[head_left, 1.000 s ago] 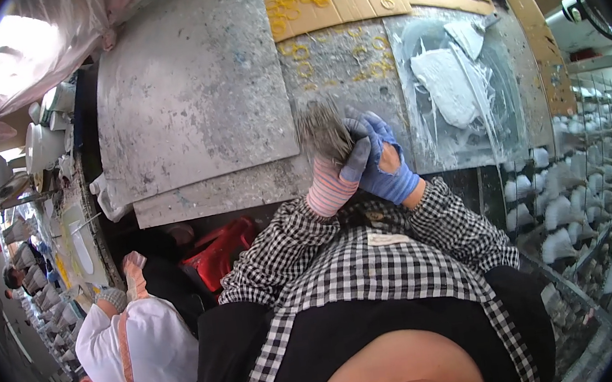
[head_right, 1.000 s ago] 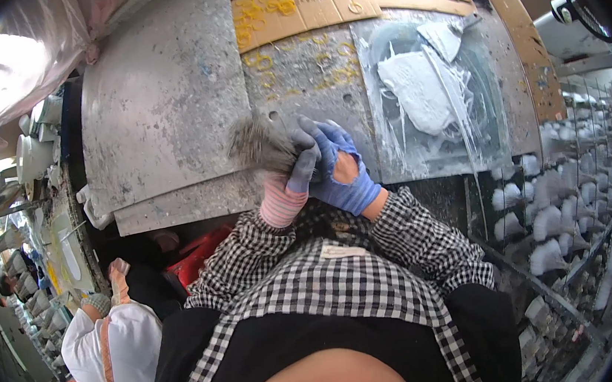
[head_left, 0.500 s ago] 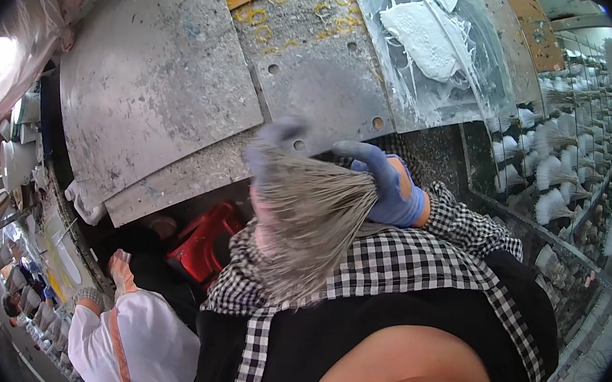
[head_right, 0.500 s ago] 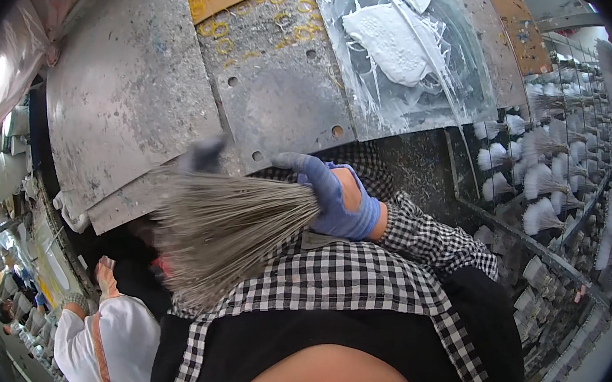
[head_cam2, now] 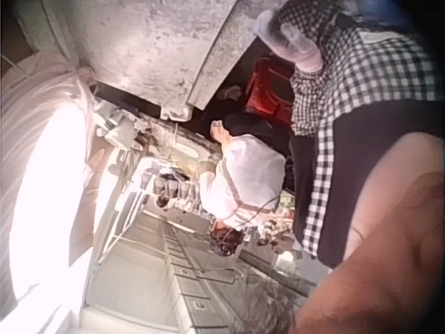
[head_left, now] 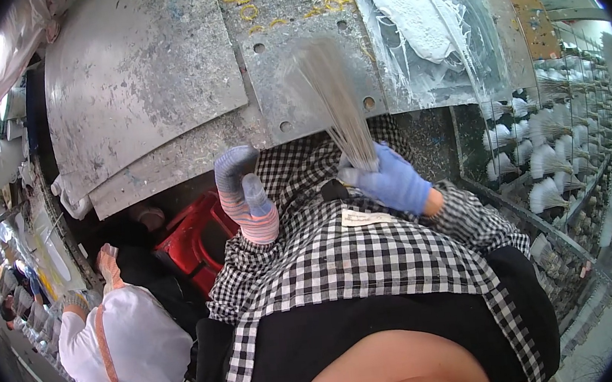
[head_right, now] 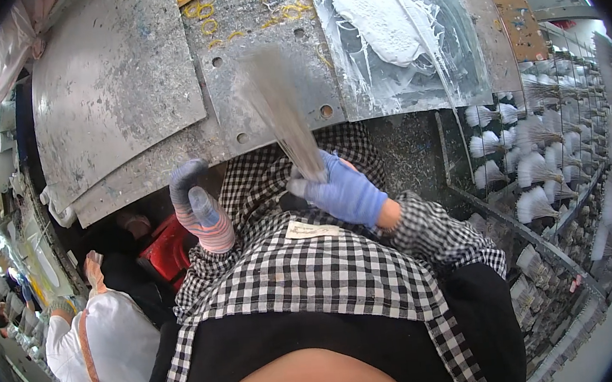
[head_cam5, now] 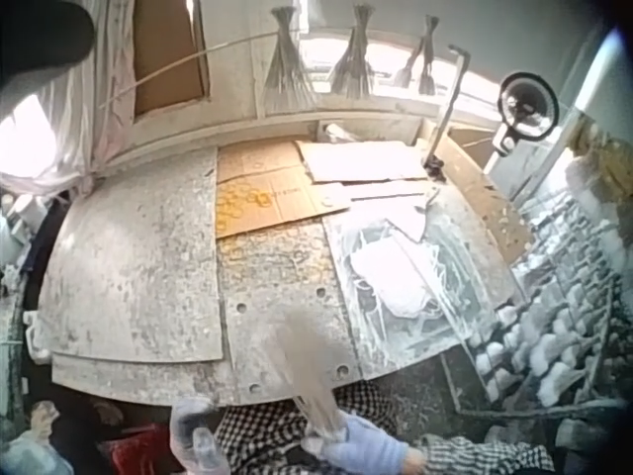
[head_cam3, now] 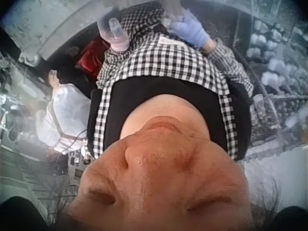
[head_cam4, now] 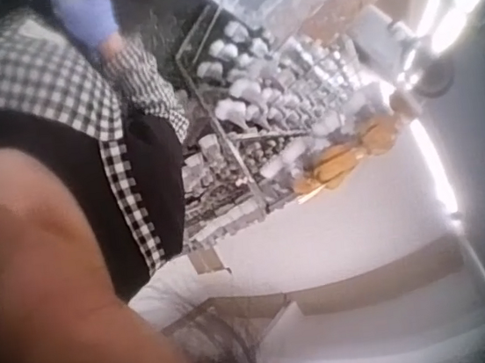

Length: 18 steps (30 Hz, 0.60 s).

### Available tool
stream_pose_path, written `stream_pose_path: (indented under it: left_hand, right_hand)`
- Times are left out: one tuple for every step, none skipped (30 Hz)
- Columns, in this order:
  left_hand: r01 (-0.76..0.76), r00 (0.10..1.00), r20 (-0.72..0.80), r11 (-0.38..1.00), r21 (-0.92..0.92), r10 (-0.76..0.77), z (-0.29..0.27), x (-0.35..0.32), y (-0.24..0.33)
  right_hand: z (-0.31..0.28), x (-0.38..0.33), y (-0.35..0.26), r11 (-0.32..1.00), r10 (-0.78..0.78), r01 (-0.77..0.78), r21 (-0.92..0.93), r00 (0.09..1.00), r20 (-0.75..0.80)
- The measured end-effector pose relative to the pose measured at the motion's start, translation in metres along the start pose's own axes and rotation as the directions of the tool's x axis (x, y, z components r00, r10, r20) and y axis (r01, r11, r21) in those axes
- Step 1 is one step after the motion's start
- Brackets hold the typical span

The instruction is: Bundling synthetic bristles and applying adhesive to the base to manufacture brush heads.

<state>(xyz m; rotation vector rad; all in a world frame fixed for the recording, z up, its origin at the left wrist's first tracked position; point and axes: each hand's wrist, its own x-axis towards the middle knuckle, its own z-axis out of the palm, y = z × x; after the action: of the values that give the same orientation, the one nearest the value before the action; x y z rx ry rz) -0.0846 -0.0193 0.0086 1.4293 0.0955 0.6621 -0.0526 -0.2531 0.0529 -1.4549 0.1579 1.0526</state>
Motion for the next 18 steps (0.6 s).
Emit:
stream_pose_path:
  left_hand:
    - [0.005, 1.0, 0.0, 1.0, 0.003, -0.005, -0.002, -0.006, 0.001]
    - [0.131, 0.991, 0.002, 0.991, -0.024, -0.131, -0.004, -0.012, 0.001]
    - [0.254, 0.967, 0.007, 0.966, -0.05, -0.254, -0.006, -0.017, 0.001]
    - [0.129, 0.987, 0.086, 0.99, 0.059, -0.134, 0.002, -0.005, 0.007]
    - [0.128, 0.987, 0.089, 0.99, 0.053, -0.132, 0.005, -0.003, 0.006]
    - [0.216, 0.964, 0.14, 0.972, 0.093, -0.228, 0.008, -0.003, 0.005]
    - [0.302, 0.928, 0.18, 0.942, 0.144, -0.325, 0.007, -0.005, 0.005]
    - [0.372, 0.907, 0.168, 0.922, 0.108, -0.386, 0.011, -0.008, 0.006]
    - [0.372, 0.908, 0.163, 0.921, 0.112, -0.387, 0.01, -0.011, 0.005]
    - [0.44, 0.874, 0.182, 0.893, 0.098, -0.451, 0.004, -0.019, 0.004]
    - [0.504, 0.832, 0.218, 0.859, 0.086, -0.51, 0.005, -0.019, 0.005]
    - [0.512, 0.777, 0.288, 0.828, 0.229, -0.56, 0.004, -0.018, 0.012]
    - [0.486, 0.747, 0.332, 0.814, 0.319, -0.576, 0.015, -0.006, 0.016]
    - [0.603, 0.647, 0.345, 0.733, 0.315, -0.68, 0.014, -0.007, 0.011]
    - [0.702, 0.534, 0.362, 0.639, 0.314, -0.764, 0.013, -0.011, 0.001]
    - [0.783, 0.394, 0.37, 0.518, 0.345, -0.842, 0.009, -0.013, -0.006]
    - [0.783, 0.396, 0.371, 0.52, 0.342, -0.84, 0.014, -0.008, -0.004]
    - [0.84, 0.347, 0.4, 0.471, 0.269, -0.848, 0.018, -0.002, 0.006]
  right_hand:
    - [0.007, -0.012, -0.012, 0.925, -0.356, 0.339, -0.17, 0.931, -0.08]
    - [0.005, -0.016, -0.014, 0.856, -0.427, 0.394, -0.333, 0.904, -0.028]
    - [0.005, -0.012, -0.008, 0.859, -0.423, 0.391, -0.33, 0.906, -0.028]
    - [0.002, -0.001, 0.004, 0.898, -0.346, 0.328, -0.292, 0.938, -0.01]
    - [-0.003, 0.013, 0.015, 0.929, -0.269, 0.263, -0.261, 0.963, 0.013]
    - [-0.013, 0.027, 0.03, 0.942, 0.334, -0.336, 0.01, 0.94, 0.07]
    - [-0.009, 0.022, 0.02, 0.942, 0.335, -0.337, 0.008, 0.939, 0.073]
    - [-0.002, 0.009, -0.001, 0.979, 0.153, -0.151, -0.136, 0.988, 0.001]
    - [0.003, -0.005, -0.018, 0.958, -0.044, 0.031, -0.286, 0.998, -0.037]
    - [0.005, -0.017, -0.024, 0.932, -0.262, 0.256, -0.258, 0.965, 0.011]
    - [0.004, -0.021, -0.024, 0.902, -0.335, 0.33, -0.279, 0.942, 0.032]
    - [-0.004, 0.002, 0.012, 0.803, -0.542, 0.537, -0.26, 0.838, 0.056]
    - [-0.013, 0.028, 0.048, 0.659, -0.719, 0.711, -0.246, 0.691, 0.073]
    - [-0.02, 0.032, 0.046, 0.962, -0.273, 0.272, 0.026, 0.96, 0.067]
    - [-0.028, 0.034, 0.046, 0.926, 0.227, -0.274, 0.261, 0.954, 0.196]
    - [-0.03, 0.028, 0.038, 0.913, 0.266, -0.311, 0.265, 0.945, 0.193]
    - [-0.026, 0.017, 0.018, 0.914, 0.266, -0.31, 0.261, 0.945, 0.191]
    - [-0.013, 0.0, -0.005, 0.998, 0.02, -0.024, 0.05, 0.997, 0.071]
